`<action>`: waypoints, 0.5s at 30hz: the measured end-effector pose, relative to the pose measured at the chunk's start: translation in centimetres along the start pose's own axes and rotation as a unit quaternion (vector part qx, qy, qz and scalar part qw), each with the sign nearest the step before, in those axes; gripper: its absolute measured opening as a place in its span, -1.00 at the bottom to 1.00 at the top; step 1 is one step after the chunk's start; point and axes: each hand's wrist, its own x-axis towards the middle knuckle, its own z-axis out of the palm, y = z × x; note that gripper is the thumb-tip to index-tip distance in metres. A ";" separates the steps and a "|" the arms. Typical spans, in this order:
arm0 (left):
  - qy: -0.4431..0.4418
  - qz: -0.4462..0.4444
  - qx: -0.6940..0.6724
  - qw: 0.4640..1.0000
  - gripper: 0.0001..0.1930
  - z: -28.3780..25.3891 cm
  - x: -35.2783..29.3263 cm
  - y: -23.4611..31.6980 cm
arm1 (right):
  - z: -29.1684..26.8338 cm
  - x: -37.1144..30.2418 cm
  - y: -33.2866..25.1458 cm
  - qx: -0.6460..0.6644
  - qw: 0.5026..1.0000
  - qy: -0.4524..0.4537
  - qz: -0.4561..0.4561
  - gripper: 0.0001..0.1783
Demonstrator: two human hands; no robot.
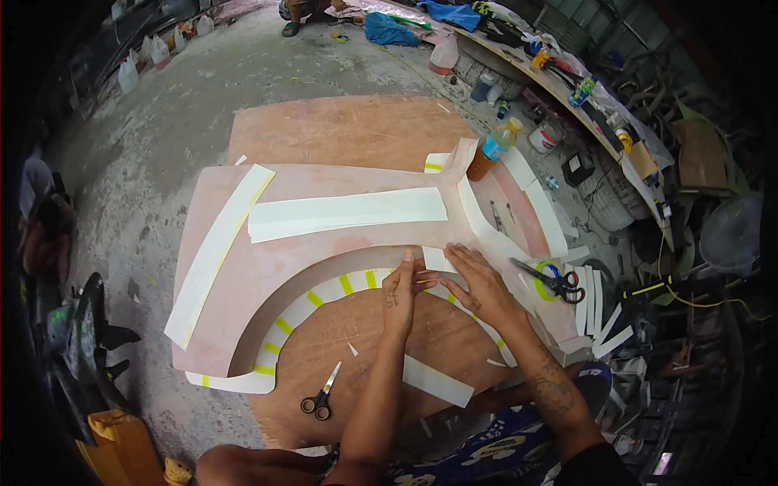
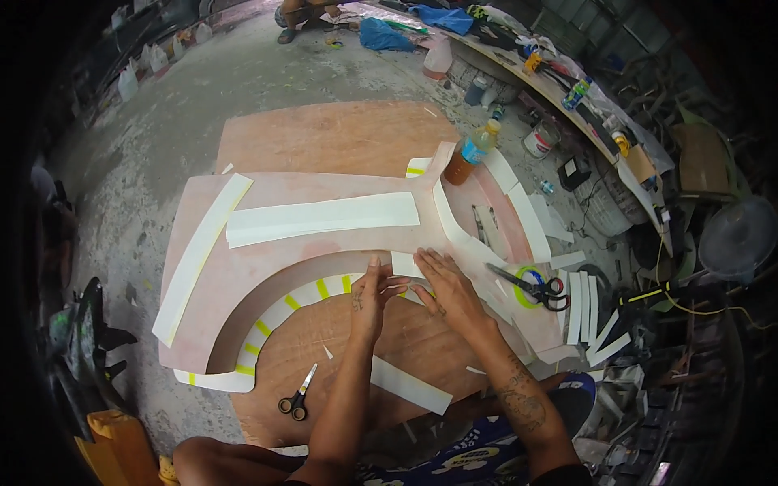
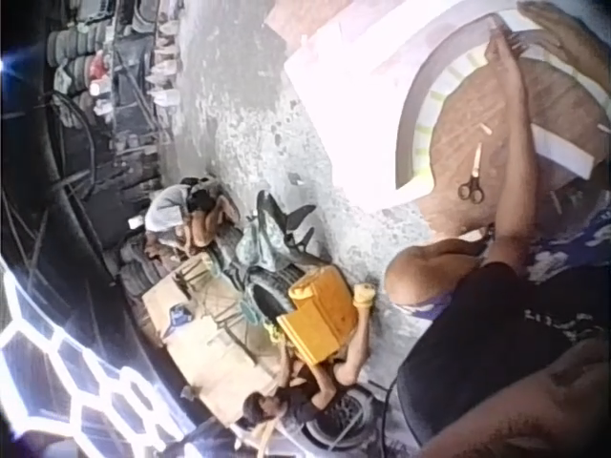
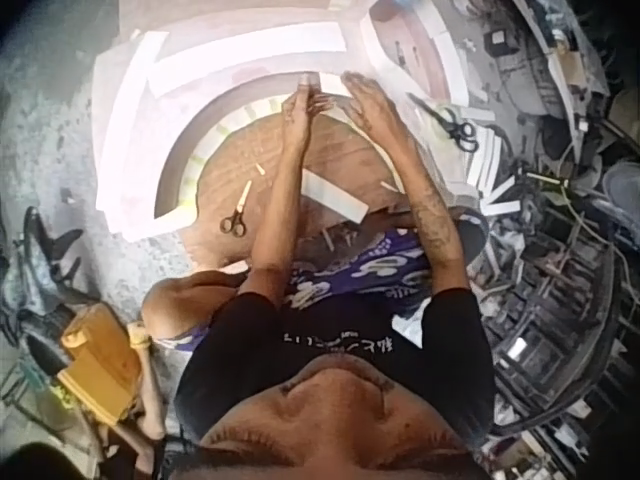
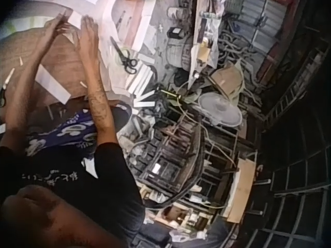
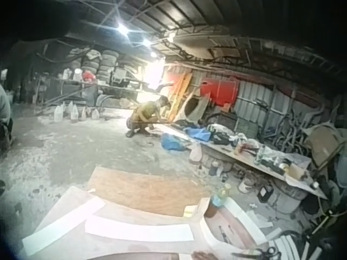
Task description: Measuring and applying white strips to a wooden mold to define the shape of a custom car body panel.
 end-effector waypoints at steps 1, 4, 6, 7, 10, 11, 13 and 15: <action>-0.001 0.002 0.018 1.000 -0.41 0.4 -0.2 0.3 | -0.1 -0.2 -0.1 -0.007 1.000 -0.006 -0.001 -0.34; -0.005 0.002 0.077 0.997 -0.50 -0.4 -0.9 1.4 | 1.4 -1.2 0.7 -0.029 0.999 -0.011 -0.015 -0.38; -0.014 0.018 0.152 0.988 -0.55 -1.7 -0.9 1.6 | 2.0 -1.2 1.4 -0.038 0.999 -0.022 -0.013 -0.35; -0.020 0.030 0.217 0.975 -0.60 -2.3 -1.3 2.3 | 2.1 -1.1 1.3 -0.050 0.998 -0.043 -0.013 -0.33; -0.051 0.011 0.336 0.940 -0.69 -4.2 -2.7 4.5 | 1.8 -1.9 1.6 -0.013 0.997 -0.061 -0.034 -0.29; -0.065 0.019 0.391 0.918 -0.71 -5.0 -3.4 5.4 | 1.7 -1.9 1.8 0.008 0.997 -0.067 -0.042 -0.25; -0.070 0.050 0.495 0.864 -0.72 -7.3 -5.1 7.6 | 1.3 -2.2 1.8 0.007 0.996 -0.076 -0.040 -0.25; -0.080 0.073 0.587 0.803 -0.72 -9.3 -7.6 9.2 | 1.1 -3.1 2.1 -0.020 0.995 -0.088 -0.045 -0.22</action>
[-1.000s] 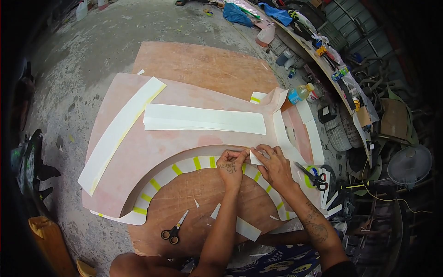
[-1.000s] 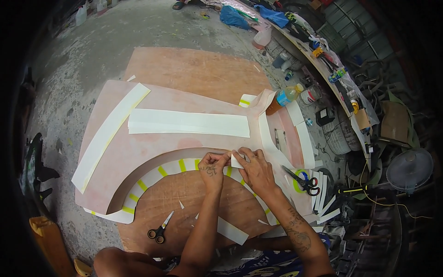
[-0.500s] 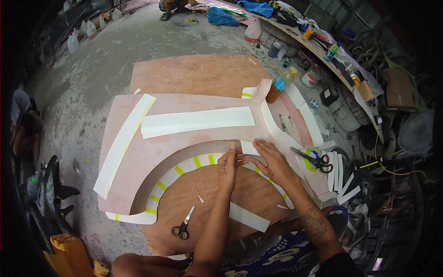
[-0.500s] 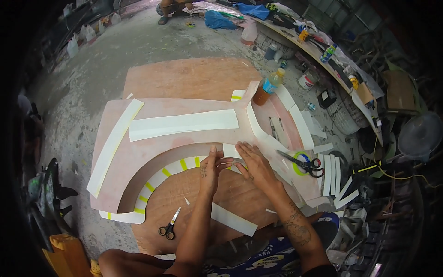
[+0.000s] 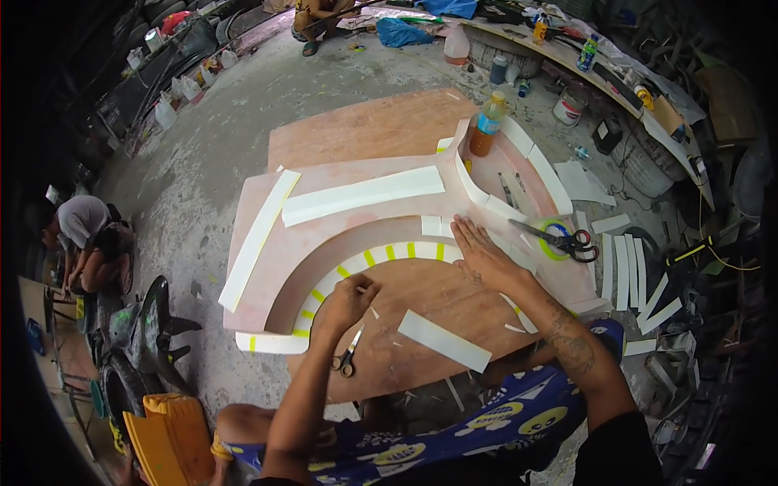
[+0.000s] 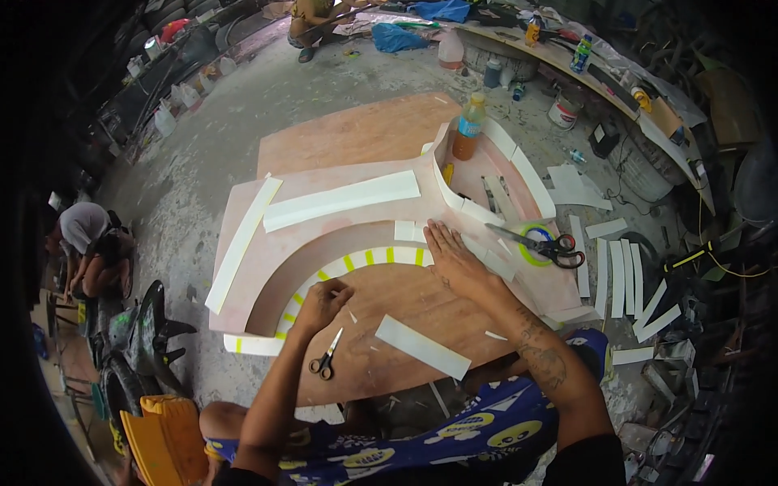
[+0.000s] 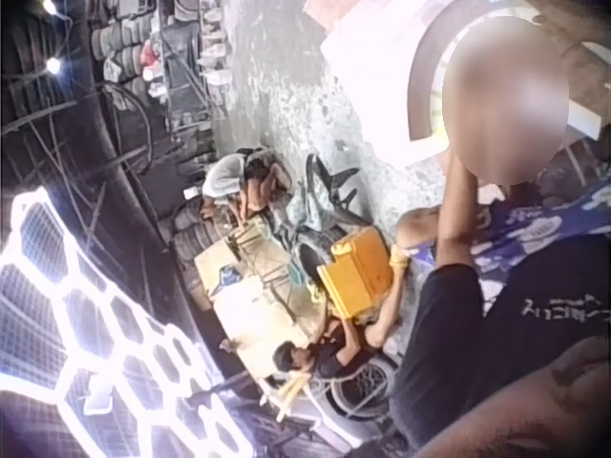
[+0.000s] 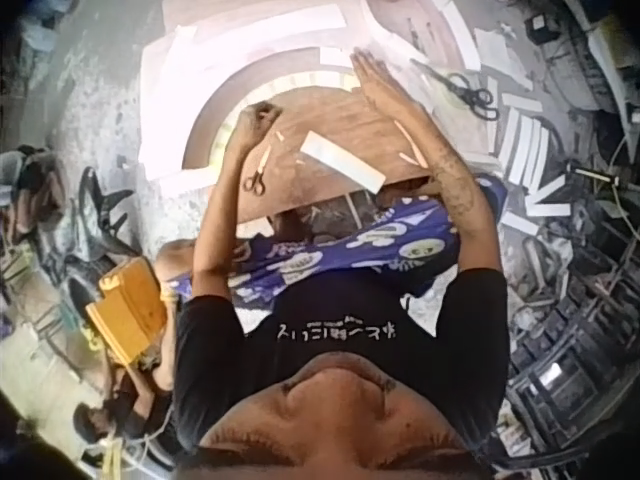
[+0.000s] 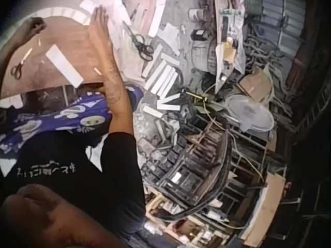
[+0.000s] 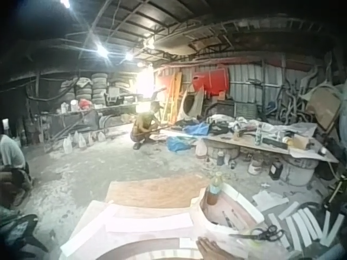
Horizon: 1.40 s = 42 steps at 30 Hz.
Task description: Measuring and applying white strips to a wooden mold to define the shape of a custom car body panel.
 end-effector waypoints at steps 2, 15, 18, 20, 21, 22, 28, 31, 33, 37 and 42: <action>-0.023 -0.003 0.176 0.984 -0.74 -1.8 -3.5 -0.4 | 0.1 -0.5 0.3 -0.003 1.000 0.004 -0.006 -0.20; 0.036 -0.130 0.259 0.956 -0.68 2.5 -15.0 -6.1 | -0.6 0.2 -0.3 -0.008 1.000 0.003 0.000 -0.22; 0.018 -0.131 0.249 0.959 -0.71 1.9 -15.2 -5.5 | -0.3 0.2 -0.2 -0.015 1.000 0.004 0.002 -0.24; 0.005 -0.117 0.279 0.953 -0.72 2.0 -14.8 -4.4 | -0.1 0.2 -0.1 -0.018 1.000 0.009 0.003 -0.24; -0.006 -0.104 0.307 0.946 -0.73 2.0 -14.4 -4.0 | 0.0 0.1 -0.1 -0.022 1.000 0.012 0.002 -0.23; -0.006 -0.104 0.309 0.945 -0.73 1.8 -14.3 -4.5 | 0.2 0.1 -0.2 -0.021 1.000 0.013 0.003 -0.23; -0.054 -0.209 0.247 0.945 -0.61 1.3 -12.4 -2.7 | 1.5 -0.2 -0.2 -0.030 0.999 0.039 0.017 -0.28; -0.003 -0.162 -0.054 0.985 -0.67 2.2 -10.9 -0.7 | 1.7 -0.3 -0.2 -0.024 0.998 0.051 0.014 -0.31; -0.049 -0.085 -0.232 0.968 -0.73 3.6 -8.5 1.7 | 1.6 -0.3 -0.2 -0.031 0.998 0.047 0.008 -0.31; -0.060 -0.033 -0.116 0.991 -0.75 7.1 -3.9 3.7 | 1.3 -0.1 -0.3 -0.033 0.999 0.032 0.008 -0.34; -0.109 0.005 -0.050 0.993 -0.71 9.4 -0.7 4.8 | 0.5 1.0 -0.3 -0.078 0.992 0.089 0.032 -0.47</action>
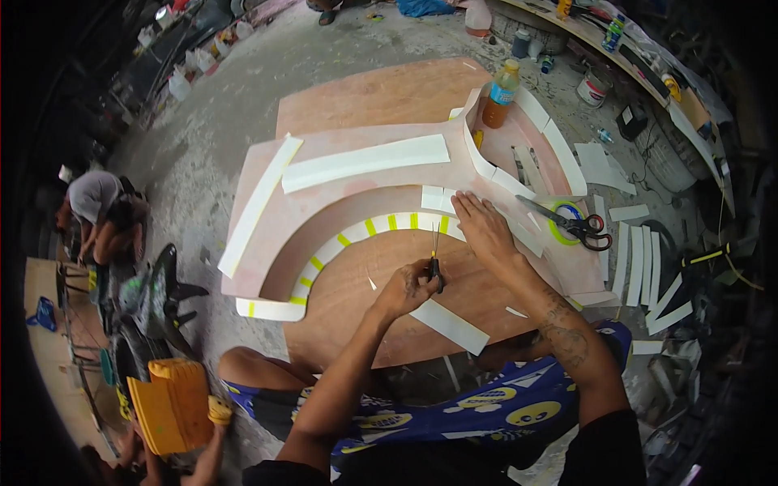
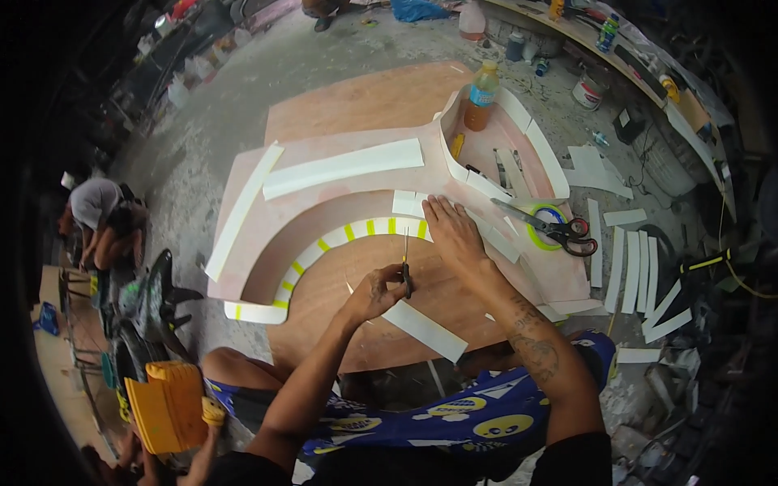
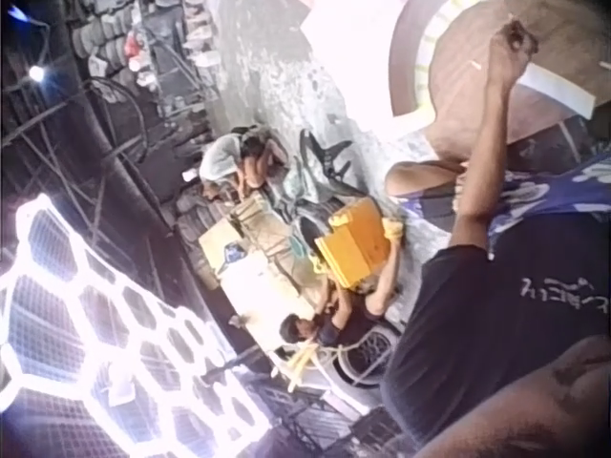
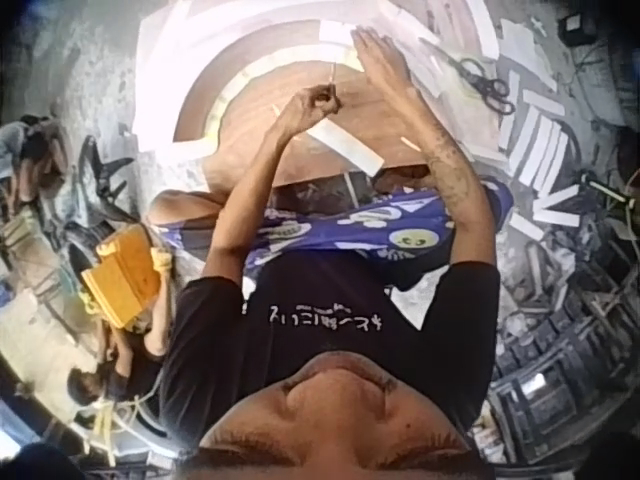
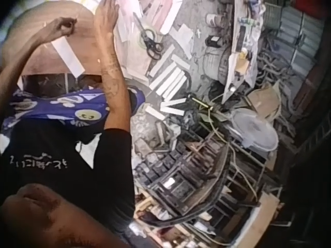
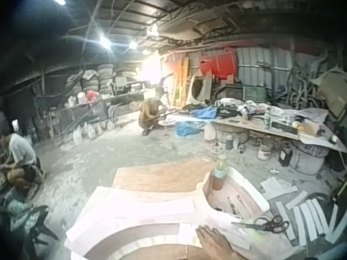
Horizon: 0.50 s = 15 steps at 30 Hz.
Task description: Measuring and applying white strips to a wooden mold to define the shape of a custom car body panel.
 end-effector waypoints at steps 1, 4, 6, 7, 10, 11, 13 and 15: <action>-0.027 -0.012 -0.009 1.000 -0.69 0.1 0.4 0.3 | 0.0 0.1 0.3 -0.004 1.000 -0.010 -0.007 -0.47; -0.019 -0.024 -0.027 0.999 -0.70 0.0 0.3 0.6 | 0.6 0.7 -0.1 0.004 1.000 0.006 -0.012 -0.52; -0.021 -0.022 -0.004 1.000 -0.69 -0.1 0.9 1.4 | 0.9 0.3 0.5 -0.011 0.999 0.037 -0.018 -0.52; -0.017 -0.023 -0.012 1.000 -0.69 -0.2 1.4 1.9 | 0.8 0.1 0.7 -0.014 0.999 0.031 -0.024 -0.52; -0.046 -0.023 -0.006 0.999 -0.69 -1.2 2.4 3.8 | 0.7 0.0 0.6 -0.010 0.999 0.043 -0.021 -0.54; -0.044 -0.024 -0.008 0.999 -0.69 -1.0 2.9 3.4 | 0.7 0.0 0.4 -0.002 0.999 0.042 -0.015 -0.54; -0.034 0.058 -0.091 0.994 -0.70 -0.6 3.8 2.6 | 0.5 0.0 0.3 0.006 0.999 0.039 -0.008 -0.55; -0.045 0.051 -0.113 0.991 -0.72 -0.7 4.2 2.3 | 0.3 0.1 0.2 0.022 0.998 0.056 -0.012 -0.58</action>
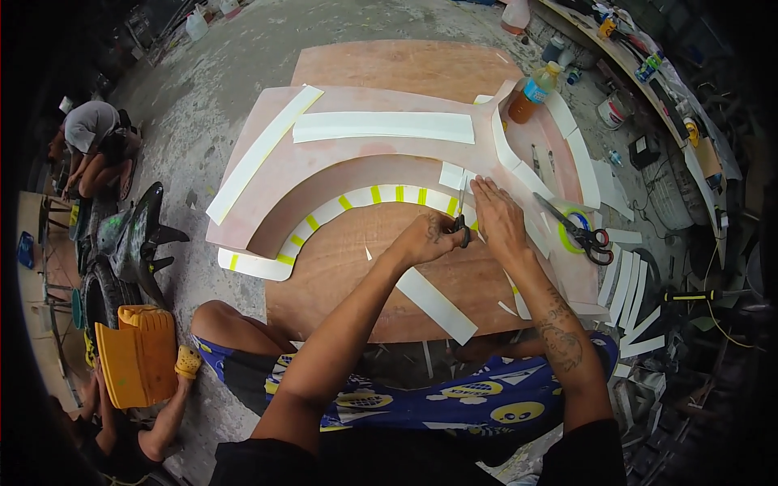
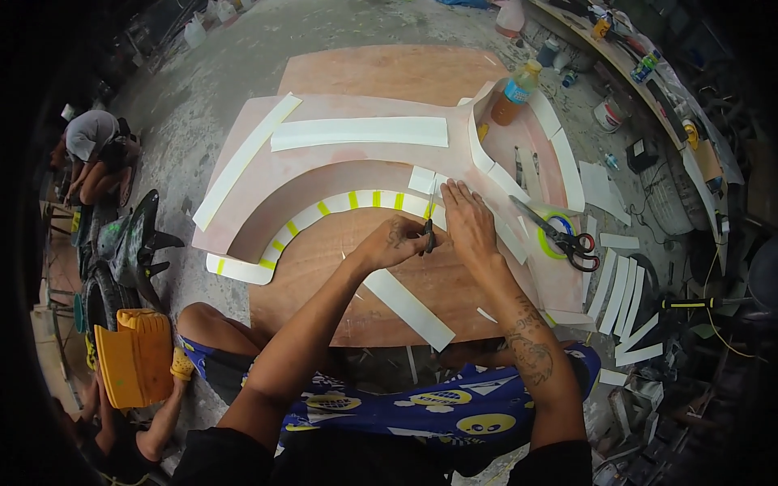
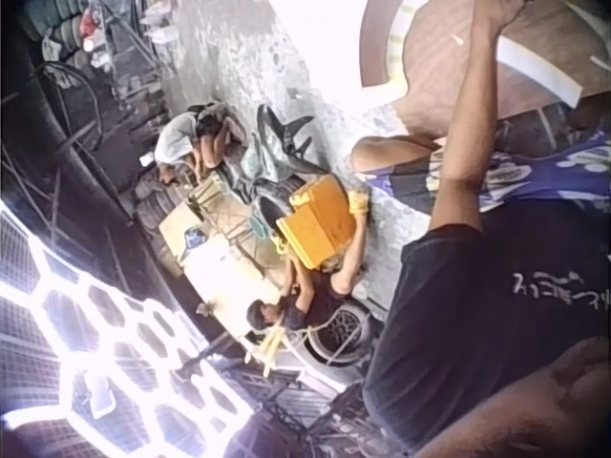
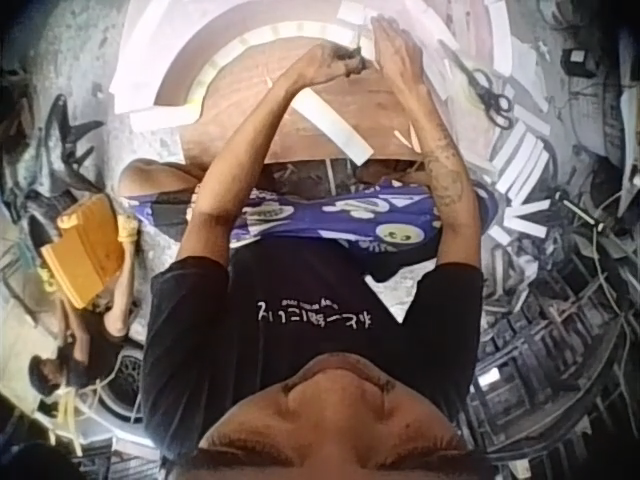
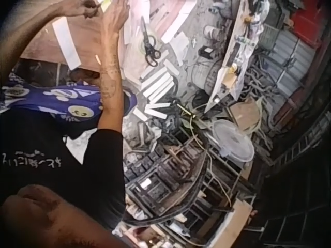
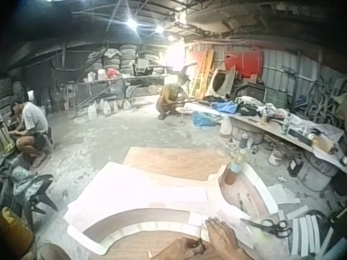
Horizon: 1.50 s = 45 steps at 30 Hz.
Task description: Measuring and applying white strips to a wooden mold to define the shape of a custom car body panel.
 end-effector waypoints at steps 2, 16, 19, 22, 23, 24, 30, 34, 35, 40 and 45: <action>0.004 -0.001 0.008 1.000 -0.68 0.0 0.0 0.0 | 0.0 0.1 0.2 0.006 1.000 0.000 0.008 -0.58; 0.023 -0.025 0.044 0.998 -0.58 -1.0 0.7 0.8 | -0.1 0.3 0.2 0.032 0.999 0.023 0.007 -0.61; 0.012 -0.047 0.037 0.998 -0.66 -1.1 0.6 1.8 | -0.3 0.2 0.2 0.034 0.999 0.018 0.012 -0.61; 0.007 -0.043 0.022 0.999 -0.63 -1.5 0.9 2.2 | -0.3 0.3 0.2 0.032 0.999 0.013 0.009 -0.61; 0.000 -0.046 0.020 0.999 -0.63 -1.5 1.0 2.2 | -0.3 0.3 0.2 0.031 0.999 0.013 0.010 -0.61; -0.007 -0.049 0.017 0.999 -0.62 -1.6 1.0 2.3 | -0.3 0.3 0.3 0.025 0.999 0.032 -0.005 -0.63; -0.017 -0.054 0.032 0.998 -0.62 -1.9 1.3 2.1 | -0.2 0.3 0.1 0.023 0.999 0.024 -0.003 -0.62; -0.016 -0.041 0.016 0.999 -0.63 -1.8 1.3 1.9 | -0.4 0.2 0.2 0.024 1.000 -0.005 0.006 -0.59; -0.016 -0.040 0.016 0.999 -0.64 -1.8 1.3 2.0 | -0.4 0.1 0.2 0.024 1.000 -0.005 0.007 -0.59; -0.013 -0.025 -0.007 1.000 -0.66 -1.8 1.4 1.6 | -0.3 0.2 0.2 0.026 1.000 -0.002 0.003 -0.58; -0.029 -0.040 0.002 0.999 -0.67 -2.0 1.7 1.8 | -0.3 0.1 0.4 0.026 1.000 0.000 0.008 -0.59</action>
